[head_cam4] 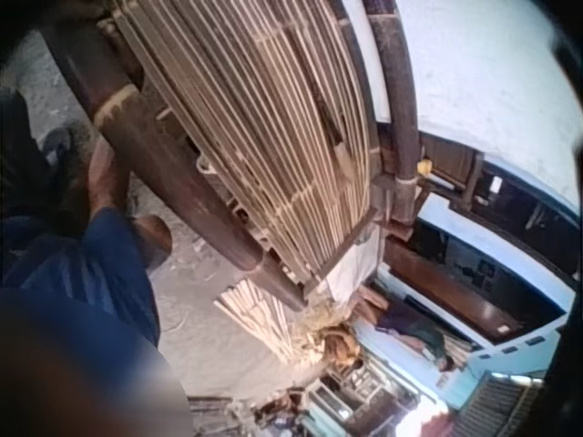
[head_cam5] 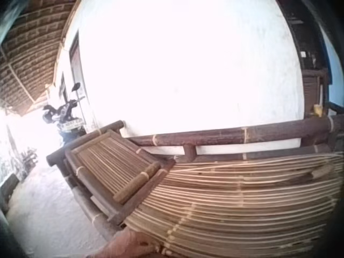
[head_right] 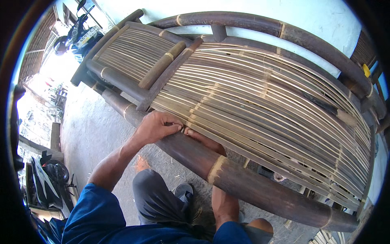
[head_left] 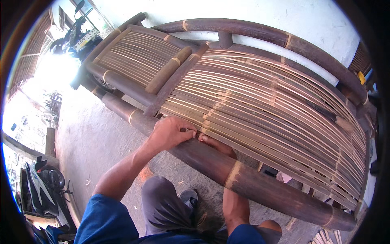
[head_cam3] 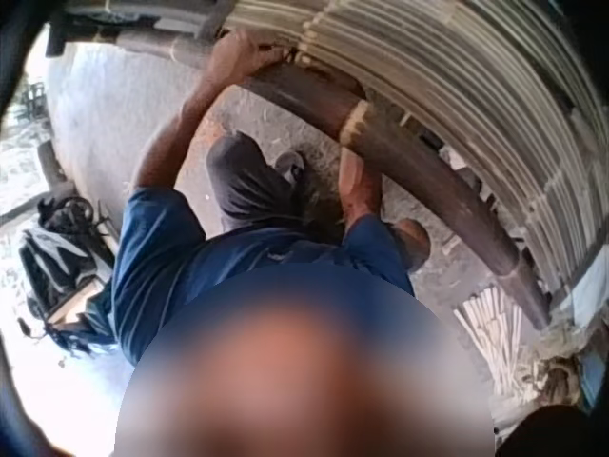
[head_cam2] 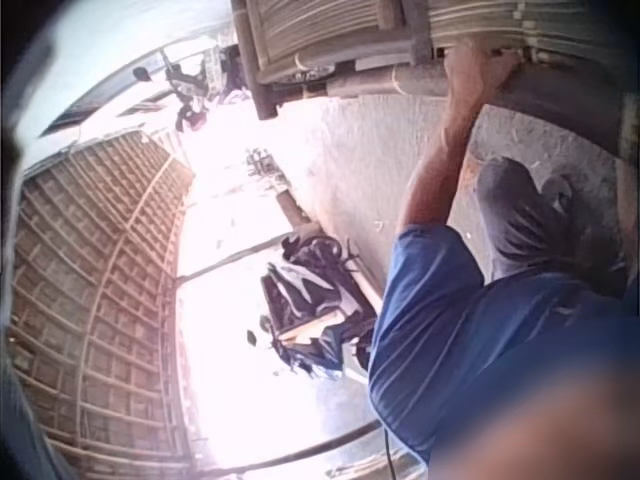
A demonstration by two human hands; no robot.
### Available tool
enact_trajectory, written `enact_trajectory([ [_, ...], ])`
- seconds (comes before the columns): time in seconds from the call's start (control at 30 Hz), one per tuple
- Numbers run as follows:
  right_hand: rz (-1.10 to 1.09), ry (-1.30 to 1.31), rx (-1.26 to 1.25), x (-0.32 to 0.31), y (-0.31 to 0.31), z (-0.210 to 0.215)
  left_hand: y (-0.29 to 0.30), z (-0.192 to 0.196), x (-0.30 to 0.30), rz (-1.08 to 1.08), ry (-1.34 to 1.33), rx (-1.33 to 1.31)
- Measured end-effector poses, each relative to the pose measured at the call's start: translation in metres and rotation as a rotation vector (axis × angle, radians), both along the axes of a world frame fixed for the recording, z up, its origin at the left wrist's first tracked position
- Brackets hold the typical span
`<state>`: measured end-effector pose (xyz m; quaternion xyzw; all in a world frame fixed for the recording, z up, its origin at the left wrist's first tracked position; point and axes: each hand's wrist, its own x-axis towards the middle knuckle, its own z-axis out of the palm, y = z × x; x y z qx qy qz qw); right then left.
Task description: The person weaves thin bamboo strips into the frame of a bamboo chair using natural fiber twine. They tie knots to secure the strips, adjust the weave, and trim excess material while working on the chair seat.
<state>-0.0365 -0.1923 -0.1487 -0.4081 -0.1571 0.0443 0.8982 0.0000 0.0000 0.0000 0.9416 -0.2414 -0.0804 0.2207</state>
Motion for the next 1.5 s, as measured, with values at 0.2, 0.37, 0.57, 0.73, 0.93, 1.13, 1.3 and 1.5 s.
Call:
enact_trajectory([
  [0.2, -0.044, -0.042, -0.056, -0.001, 0.007, 0.004, -0.003, 0.003, -0.002, -0.088, 0.052, 0.105],
  [0.37, 0.026, 0.219, 0.095, -0.012, 0.009, 0.021, -0.004, 0.012, 0.011, -0.134, 0.194, 0.146],
  [0.57, 0.026, 0.522, 0.273, -0.026, 0.016, 0.009, 0.006, 0.008, 0.012, -0.192, 0.189, -0.053],
  [0.73, -0.041, 0.682, -0.002, -0.044, 0.054, -0.051, 0.017, 0.003, 0.013, -0.141, 0.303, -0.235],
  [0.93, 0.27, 0.031, -1.14, -0.095, 0.104, -0.003, 0.024, -0.008, 0.021, -0.177, 0.306, -0.331],
  [1.13, -0.006, -0.078, -1.101, -0.097, 0.043, 0.165, 0.026, -0.015, 0.017, -0.166, 0.107, -0.308],
  [1.3, -0.53, -0.274, -1.563, -0.041, 0.025, 0.186, 0.023, -0.018, 0.017, -0.124, 0.1, -0.26],
  [1.5, -0.486, -0.475, -1.747, -0.018, 0.024, 0.154, 0.022, -0.025, 0.015, -0.126, -0.016, -0.311],
])
